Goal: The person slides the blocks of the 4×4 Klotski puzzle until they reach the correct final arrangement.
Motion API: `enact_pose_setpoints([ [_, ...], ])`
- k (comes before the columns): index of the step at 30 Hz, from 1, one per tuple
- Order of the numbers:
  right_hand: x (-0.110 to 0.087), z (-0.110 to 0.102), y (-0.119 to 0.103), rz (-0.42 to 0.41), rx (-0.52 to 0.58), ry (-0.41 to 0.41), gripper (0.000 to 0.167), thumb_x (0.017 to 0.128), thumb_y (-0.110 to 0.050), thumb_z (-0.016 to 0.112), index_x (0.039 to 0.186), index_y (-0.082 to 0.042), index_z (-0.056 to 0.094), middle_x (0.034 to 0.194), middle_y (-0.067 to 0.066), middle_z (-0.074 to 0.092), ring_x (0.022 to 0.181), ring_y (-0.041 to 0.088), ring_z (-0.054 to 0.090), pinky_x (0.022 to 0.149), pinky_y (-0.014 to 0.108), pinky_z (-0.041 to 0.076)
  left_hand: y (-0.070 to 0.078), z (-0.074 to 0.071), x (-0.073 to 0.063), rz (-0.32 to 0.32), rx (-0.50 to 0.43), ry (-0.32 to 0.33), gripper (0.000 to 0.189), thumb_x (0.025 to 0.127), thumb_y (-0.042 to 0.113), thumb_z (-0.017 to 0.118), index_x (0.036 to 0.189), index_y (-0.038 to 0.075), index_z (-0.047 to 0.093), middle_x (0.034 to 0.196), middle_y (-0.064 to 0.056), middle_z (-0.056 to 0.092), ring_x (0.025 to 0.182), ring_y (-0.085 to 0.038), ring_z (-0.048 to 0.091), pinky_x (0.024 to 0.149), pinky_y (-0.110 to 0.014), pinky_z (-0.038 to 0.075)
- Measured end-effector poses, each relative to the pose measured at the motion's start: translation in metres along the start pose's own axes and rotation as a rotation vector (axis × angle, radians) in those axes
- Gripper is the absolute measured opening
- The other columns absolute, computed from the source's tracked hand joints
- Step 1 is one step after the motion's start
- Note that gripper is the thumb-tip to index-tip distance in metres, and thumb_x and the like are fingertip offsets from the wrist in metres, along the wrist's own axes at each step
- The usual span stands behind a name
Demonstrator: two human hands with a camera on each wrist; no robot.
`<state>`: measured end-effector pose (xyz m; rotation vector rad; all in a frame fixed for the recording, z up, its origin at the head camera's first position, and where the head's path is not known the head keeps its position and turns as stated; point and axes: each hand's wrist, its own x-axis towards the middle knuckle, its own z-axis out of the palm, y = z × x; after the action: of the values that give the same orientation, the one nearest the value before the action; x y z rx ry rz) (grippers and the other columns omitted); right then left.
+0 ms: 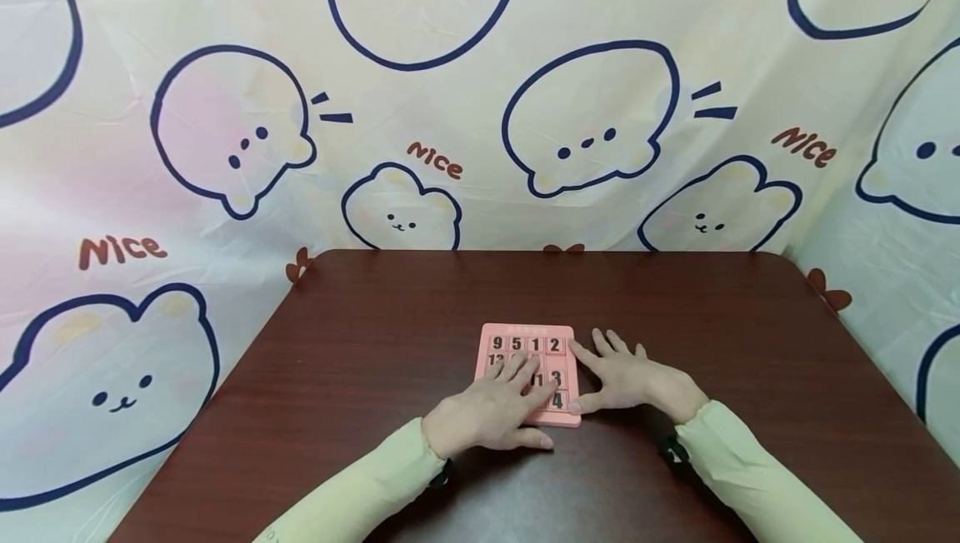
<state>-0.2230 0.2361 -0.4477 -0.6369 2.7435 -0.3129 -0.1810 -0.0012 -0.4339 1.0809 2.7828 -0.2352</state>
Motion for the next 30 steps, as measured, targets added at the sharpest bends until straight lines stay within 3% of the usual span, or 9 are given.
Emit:
enact_pose_setpoints([
  [10,-0.001,-0.002,-0.002,0.004,0.011,-0.004,0.107,0.077,-0.075,0.062,0.156,-0.013,0.026,0.156,0.036,0.020,0.143,0.058,0.016,0.099,0.082,0.019,-0.002,-0.010,0.008,-0.024,0.029,-0.039,0.078,0.088,0.075,0.043,0.154,0.034,0.031,0.163,-0.010,0.024,0.153,-0.030,0.018,0.121,-0.046,0.024],
  [20,-0.001,-0.002,-0.001,-0.007,0.010,0.002,0.107,0.077,-0.075,0.061,0.156,-0.013,0.026,0.156,0.037,0.019,0.143,0.058,0.016,0.099,0.082,0.019,-0.008,-0.009,0.023,-0.075,-0.039,-0.100,0.080,0.089,0.075,0.043,0.156,0.035,0.024,0.165,-0.006,0.018,0.154,-0.026,0.014,0.122,-0.045,0.021],
  [25,-0.001,-0.003,-0.001,-0.001,0.016,-0.002,0.107,0.077,-0.075,0.062,0.156,-0.013,0.026,0.156,0.036,0.019,0.144,0.057,0.015,0.099,0.082,0.018,-0.006,-0.010,0.021,-0.070,-0.049,-0.091,0.081,0.089,0.074,0.044,0.156,0.033,0.025,0.165,-0.006,0.019,0.154,-0.027,0.014,0.122,-0.045,0.022],
  [30,-0.001,-0.003,-0.002,0.001,0.023,-0.010,0.107,0.077,-0.074,0.062,0.156,-0.013,0.025,0.156,0.037,0.018,0.144,0.058,0.015,0.100,0.082,0.018,0.001,-0.011,0.012,-0.039,0.005,-0.064,0.082,0.088,0.075,0.045,0.155,0.031,0.028,0.164,-0.006,0.022,0.153,-0.028,0.017,0.121,-0.044,0.025],
])
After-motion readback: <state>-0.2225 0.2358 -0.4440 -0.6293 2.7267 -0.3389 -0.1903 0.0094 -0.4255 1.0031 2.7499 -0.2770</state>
